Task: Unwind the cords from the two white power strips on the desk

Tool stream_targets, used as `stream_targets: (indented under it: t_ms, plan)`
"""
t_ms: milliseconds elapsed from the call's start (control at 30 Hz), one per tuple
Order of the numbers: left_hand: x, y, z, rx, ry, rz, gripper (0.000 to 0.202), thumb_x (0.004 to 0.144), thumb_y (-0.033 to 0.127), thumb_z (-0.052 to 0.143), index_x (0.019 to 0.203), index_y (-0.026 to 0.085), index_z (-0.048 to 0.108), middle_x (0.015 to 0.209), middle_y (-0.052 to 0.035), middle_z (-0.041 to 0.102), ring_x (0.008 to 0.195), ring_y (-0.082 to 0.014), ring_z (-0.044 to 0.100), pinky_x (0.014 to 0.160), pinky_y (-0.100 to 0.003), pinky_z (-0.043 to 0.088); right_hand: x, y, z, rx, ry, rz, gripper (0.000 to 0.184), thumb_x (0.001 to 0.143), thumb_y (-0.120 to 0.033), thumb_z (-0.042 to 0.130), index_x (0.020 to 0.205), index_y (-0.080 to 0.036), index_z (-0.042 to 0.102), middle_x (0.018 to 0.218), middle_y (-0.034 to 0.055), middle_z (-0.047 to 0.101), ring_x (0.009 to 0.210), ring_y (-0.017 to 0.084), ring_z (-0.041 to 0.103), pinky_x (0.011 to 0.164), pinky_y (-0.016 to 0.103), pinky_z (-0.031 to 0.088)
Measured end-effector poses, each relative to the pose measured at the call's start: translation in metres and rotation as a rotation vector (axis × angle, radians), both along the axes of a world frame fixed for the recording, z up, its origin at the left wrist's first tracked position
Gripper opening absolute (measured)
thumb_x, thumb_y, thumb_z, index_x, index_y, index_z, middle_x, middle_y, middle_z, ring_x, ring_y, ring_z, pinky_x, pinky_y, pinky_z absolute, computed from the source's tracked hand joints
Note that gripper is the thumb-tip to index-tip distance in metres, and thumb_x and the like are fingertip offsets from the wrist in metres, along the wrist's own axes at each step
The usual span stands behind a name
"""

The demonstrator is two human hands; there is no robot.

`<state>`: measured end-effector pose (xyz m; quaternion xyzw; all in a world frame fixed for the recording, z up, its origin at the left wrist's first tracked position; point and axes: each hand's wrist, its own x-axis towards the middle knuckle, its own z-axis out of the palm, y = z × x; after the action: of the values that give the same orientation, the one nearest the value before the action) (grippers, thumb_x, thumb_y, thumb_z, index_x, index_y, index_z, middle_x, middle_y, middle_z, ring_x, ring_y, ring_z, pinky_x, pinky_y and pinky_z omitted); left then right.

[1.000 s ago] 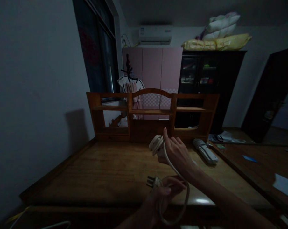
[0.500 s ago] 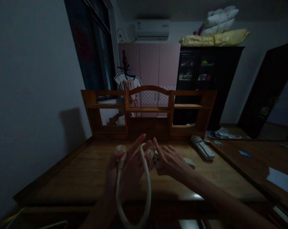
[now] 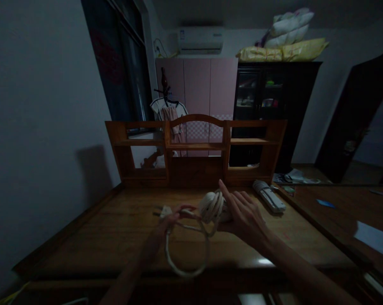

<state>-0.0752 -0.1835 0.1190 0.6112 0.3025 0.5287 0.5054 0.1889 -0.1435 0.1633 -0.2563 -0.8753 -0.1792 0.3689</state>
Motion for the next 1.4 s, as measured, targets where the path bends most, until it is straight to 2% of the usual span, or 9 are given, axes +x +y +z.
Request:
stream_targets:
  t_ms: [233, 333, 500, 600, 767, 1033, 1167, 1300, 1400]
  plan:
    - [0.034, -0.025, 0.009, 0.000, 0.330, -0.333, 0.041, 0.088, 0.042, 0.043, 0.110, 0.017, 0.067, 0.106, -0.0086, 0.064, 0.107, -0.0272, 0.054, 0.100, -0.039, 0.036, -0.004, 0.001, 0.006, -0.026, -0.033, -0.078, 0.106, 0.078, -0.032, 0.075, 0.154, -0.014, 0.003, 0.112, 0.0113, 0.061, 0.091, 0.028, 0.053, 0.078, 0.043, 0.044]
    - [0.042, -0.031, 0.018, -0.113, 0.260, -0.595, 0.049, 0.080, 0.045, 0.046, 0.106, 0.011, 0.069, 0.089, -0.0101, 0.063, 0.086, -0.0242, 0.058, 0.082, -0.035, 0.045, -0.004, 0.002, 0.003, -0.062, -0.049, -0.085, 0.110, 0.075, -0.029, 0.078, 0.154, -0.013, 0.002, 0.108, 0.0112, 0.062, 0.092, 0.028, 0.053, 0.080, 0.044, 0.045]
    - [0.043, -0.045, 0.033, -0.201, -0.043, -0.719, 0.046, 0.073, 0.044, 0.047, 0.098, 0.011, 0.068, 0.073, -0.0101, 0.064, 0.061, -0.0208, 0.058, 0.056, -0.030, 0.046, 0.001, 0.011, -0.011, -0.080, -0.176, 0.002, 0.113, 0.074, -0.019, 0.078, 0.153, -0.009, -0.002, 0.112, 0.0143, 0.061, 0.094, 0.028, 0.056, 0.081, 0.042, 0.051]
    - [0.033, -0.047, 0.043, -0.183, -0.251, -0.625, 0.050, 0.075, 0.048, 0.046, 0.107, 0.014, 0.064, 0.089, -0.0129, 0.067, 0.054, -0.0168, 0.056, 0.046, -0.026, 0.040, 0.004, 0.012, -0.021, -0.082, -0.211, 0.115, 0.105, 0.077, -0.013, 0.074, 0.152, -0.008, 0.000, 0.121, 0.0175, 0.059, 0.101, 0.028, 0.056, 0.084, 0.040, 0.054]
    - [0.006, -0.030, 0.045, -0.047, -0.504, -0.195, 0.049, 0.086, 0.042, 0.036, 0.122, 0.017, 0.059, 0.136, -0.0173, 0.052, 0.051, -0.0094, 0.047, 0.051, -0.028, 0.043, 0.010, 0.006, -0.026, 0.007, -0.140, 0.213, 0.081, 0.088, -0.017, 0.062, 0.152, -0.010, 0.012, 0.139, 0.0214, 0.047, 0.124, 0.031, 0.048, 0.096, 0.045, 0.050]
    - [0.010, -0.018, 0.016, 0.240, 0.453, 0.237, 0.050, 0.085, 0.027, 0.053, 0.135, 0.026, 0.052, 0.105, -0.0077, 0.067, 0.086, -0.0231, 0.060, 0.081, -0.032, 0.046, 0.015, 0.005, -0.007, -0.052, 0.181, 0.122, 0.087, 0.080, -0.035, 0.073, 0.149, -0.018, 0.023, 0.135, 0.0175, 0.050, 0.116, 0.031, 0.052, 0.096, 0.046, 0.046]
    - [0.017, -0.021, 0.013, 0.317, 0.640, 0.252, 0.035, 0.083, 0.022, 0.055, 0.117, 0.025, 0.064, 0.110, -0.0083, 0.066, 0.107, -0.0278, 0.057, 0.095, -0.037, 0.041, 0.010, -0.004, -0.008, -0.106, 0.185, 0.164, 0.083, 0.080, -0.031, 0.074, 0.147, -0.018, 0.026, 0.129, 0.0152, 0.053, 0.112, 0.029, 0.052, 0.094, 0.043, 0.047]
    - [0.019, -0.023, 0.007, 0.272, 0.866, 0.161, 0.014, 0.080, 0.020, 0.053, 0.075, 0.021, 0.066, 0.091, -0.0071, 0.070, 0.085, -0.0242, 0.064, 0.076, -0.031, 0.045, 0.014, -0.004, -0.010, -0.133, 0.259, 0.134, 0.081, 0.077, -0.028, 0.076, 0.144, -0.020, 0.032, 0.123, 0.0119, 0.057, 0.106, 0.028, 0.054, 0.090, 0.041, 0.048]
    - [0.022, -0.033, 0.002, 0.205, 1.088, 0.200, 0.013, 0.077, 0.018, 0.052, 0.078, 0.021, 0.065, 0.069, -0.0033, 0.066, 0.060, -0.0196, 0.060, 0.057, -0.028, 0.038, 0.029, 0.012, -0.001, -0.049, 0.325, 0.005, 0.074, 0.079, -0.029, 0.073, 0.142, -0.021, 0.035, 0.120, 0.0115, 0.057, 0.103, 0.028, 0.055, 0.089, 0.042, 0.049]
